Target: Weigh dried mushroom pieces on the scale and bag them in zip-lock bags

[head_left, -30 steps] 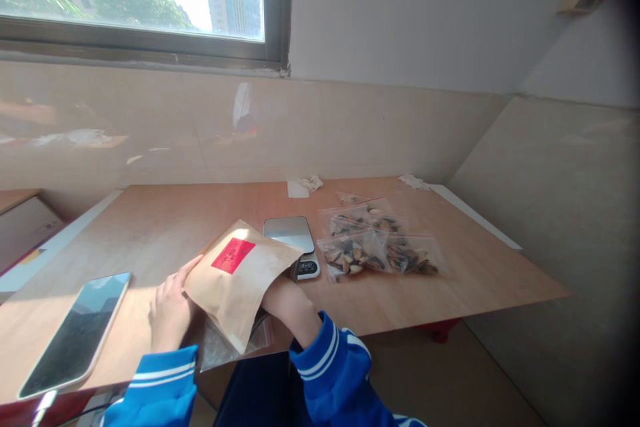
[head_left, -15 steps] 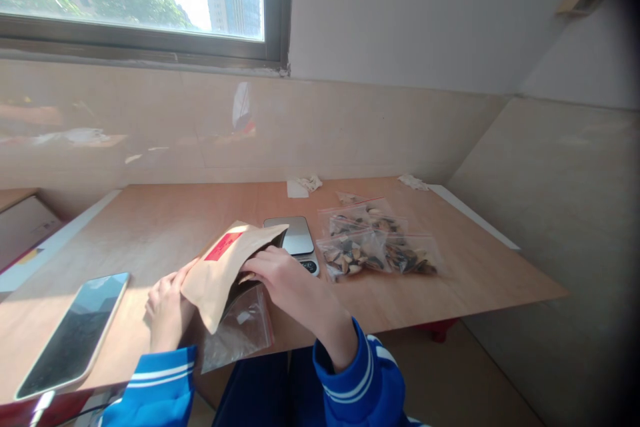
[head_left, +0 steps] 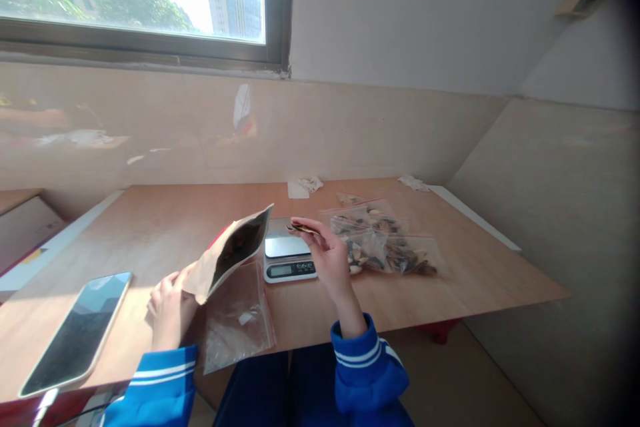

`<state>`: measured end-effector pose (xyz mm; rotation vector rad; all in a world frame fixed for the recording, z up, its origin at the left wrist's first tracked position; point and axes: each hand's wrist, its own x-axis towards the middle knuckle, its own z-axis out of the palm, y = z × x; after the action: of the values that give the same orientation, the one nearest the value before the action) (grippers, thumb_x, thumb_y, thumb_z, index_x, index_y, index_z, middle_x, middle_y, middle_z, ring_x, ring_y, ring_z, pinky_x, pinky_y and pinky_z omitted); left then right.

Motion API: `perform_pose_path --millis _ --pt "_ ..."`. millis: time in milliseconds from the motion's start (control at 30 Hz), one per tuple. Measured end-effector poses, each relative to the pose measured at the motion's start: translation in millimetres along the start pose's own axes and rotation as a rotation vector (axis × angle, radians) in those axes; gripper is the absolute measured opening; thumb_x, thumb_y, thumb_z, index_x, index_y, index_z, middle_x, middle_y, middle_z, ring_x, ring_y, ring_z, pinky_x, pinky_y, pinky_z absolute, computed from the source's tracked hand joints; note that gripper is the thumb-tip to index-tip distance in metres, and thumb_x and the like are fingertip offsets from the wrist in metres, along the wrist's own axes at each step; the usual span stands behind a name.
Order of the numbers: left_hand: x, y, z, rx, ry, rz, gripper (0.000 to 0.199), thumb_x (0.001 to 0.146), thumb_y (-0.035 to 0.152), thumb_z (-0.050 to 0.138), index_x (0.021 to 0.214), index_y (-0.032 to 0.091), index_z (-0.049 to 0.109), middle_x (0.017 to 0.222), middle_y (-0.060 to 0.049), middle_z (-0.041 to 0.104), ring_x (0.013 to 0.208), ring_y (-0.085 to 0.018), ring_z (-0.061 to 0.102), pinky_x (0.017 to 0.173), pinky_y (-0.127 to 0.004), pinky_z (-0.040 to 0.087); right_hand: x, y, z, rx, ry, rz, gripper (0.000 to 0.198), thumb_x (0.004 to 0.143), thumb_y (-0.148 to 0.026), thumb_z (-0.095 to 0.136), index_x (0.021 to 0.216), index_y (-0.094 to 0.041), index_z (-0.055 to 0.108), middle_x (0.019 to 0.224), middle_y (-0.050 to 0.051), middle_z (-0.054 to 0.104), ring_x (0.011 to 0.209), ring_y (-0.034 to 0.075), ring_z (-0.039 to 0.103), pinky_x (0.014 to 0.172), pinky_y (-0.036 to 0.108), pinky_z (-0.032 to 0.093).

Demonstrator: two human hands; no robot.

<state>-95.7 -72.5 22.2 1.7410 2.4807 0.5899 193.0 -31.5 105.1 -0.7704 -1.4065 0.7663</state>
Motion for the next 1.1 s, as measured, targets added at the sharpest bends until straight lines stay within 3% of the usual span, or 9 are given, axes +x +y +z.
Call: perform_pose_path --millis 167,400,567,700,800,900,1000,1100 --pt "-0.2 0.3 0.3 0.027 0.017 -0.011 0.048 0.089 0.018 0.031 0.134 0.026 0.048 0.125 -0.012 0.051 0.118 -0.030 0.042 0.099 -0.045 0.036 2.1 60.8 10.7 -0.164 -0.008 0.085 0.026 0.087 -0.021 0.052 0.108 -0.018 0.068 0.108 0.008 0.071 0.099 0.019 0.066 0.090 0.033 0.051" --pt "-1.3 1.0 -2.4 0.077 0.009 0.005 0.052 0.089 0.015 0.028 0.136 0.027 0.045 0.128 -0.011 0.051 0.113 -0.029 0.046 0.095 -0.041 0.038 9.6 102.8 33.4 -0.535 -0.133 0.030 0.041 0.082 -0.004 0.040 0.109 -0.017 0.067 0.112 0.009 0.069 0.106 0.019 0.061 0.100 0.036 0.042" --pt "-1.7 5.3 -4.3 0.067 0.009 -0.006 0.051 0.088 0.020 0.032 0.137 0.026 0.045 0.127 -0.011 0.051 0.113 -0.030 0.046 0.096 -0.042 0.037 12.3 106.1 35.8 -0.744 -0.233 0.015 0.046 0.078 -0.001 0.040 0.116 -0.017 0.063 0.122 0.010 0.065 0.119 0.021 0.054 0.114 0.047 0.018" --pt "-2.4 5.2 -3.6 0.056 -0.006 -0.002 0.048 0.089 0.023 0.030 0.135 0.021 0.046 0.130 -0.013 0.049 0.113 -0.032 0.044 0.096 -0.044 0.037 4.8 96.0 36.5 -0.759 -0.281 -0.010 0.050 0.081 -0.005 0.041 0.127 -0.019 0.054 0.134 0.009 0.057 0.128 0.021 0.047 0.115 0.049 0.009" --pt "-3.0 4.4 -2.6 0.070 -0.007 -0.001 0.048 0.089 0.023 0.028 0.134 0.020 0.046 0.130 -0.013 0.048 0.112 -0.032 0.044 0.097 -0.044 0.036 1.0 91.0 33.6 -0.729 -0.265 -0.009 0.052 0.083 -0.008 0.040 0.133 -0.021 0.048 0.135 0.007 0.056 0.129 0.019 0.045 0.115 0.048 0.010" --pt "-3.6 4.7 -2.2 0.077 -0.011 0.002 0.049 0.089 0.022 0.029 0.136 0.022 0.044 0.129 -0.011 0.048 0.112 -0.032 0.045 0.097 -0.043 0.036 0.9 91.6 26.8 -0.679 -0.160 -0.018 0.054 0.083 -0.005 0.035 0.133 -0.020 0.048 0.133 0.006 0.057 0.126 0.016 0.048 0.114 0.043 0.016" --pt "-3.7 5.3 -2.5 0.082 -0.021 -0.008 0.050 0.089 0.019 0.029 0.136 0.024 0.043 0.128 -0.011 0.049 0.110 -0.031 0.045 0.097 -0.043 0.036 1.0 95.7 20.4 -0.652 -0.058 -0.007 0.051 0.081 -0.003 0.032 0.123 -0.019 0.057 0.125 0.007 0.063 0.119 0.016 0.053 0.109 0.040 0.025" --pt "-3.6 4.9 -2.8 0.072 -0.022 -0.002 0.051 0.088 0.017 0.028 0.136 0.021 0.043 0.128 -0.012 0.048 0.111 -0.031 0.045 0.097 -0.044 0.035 -0.9 98.5 18.6 -0.689 -0.109 0.004 0.041 0.083 -0.005 0.037 0.106 -0.021 0.066 0.120 0.006 0.065 0.118 0.019 0.053 0.105 0.040 0.028"
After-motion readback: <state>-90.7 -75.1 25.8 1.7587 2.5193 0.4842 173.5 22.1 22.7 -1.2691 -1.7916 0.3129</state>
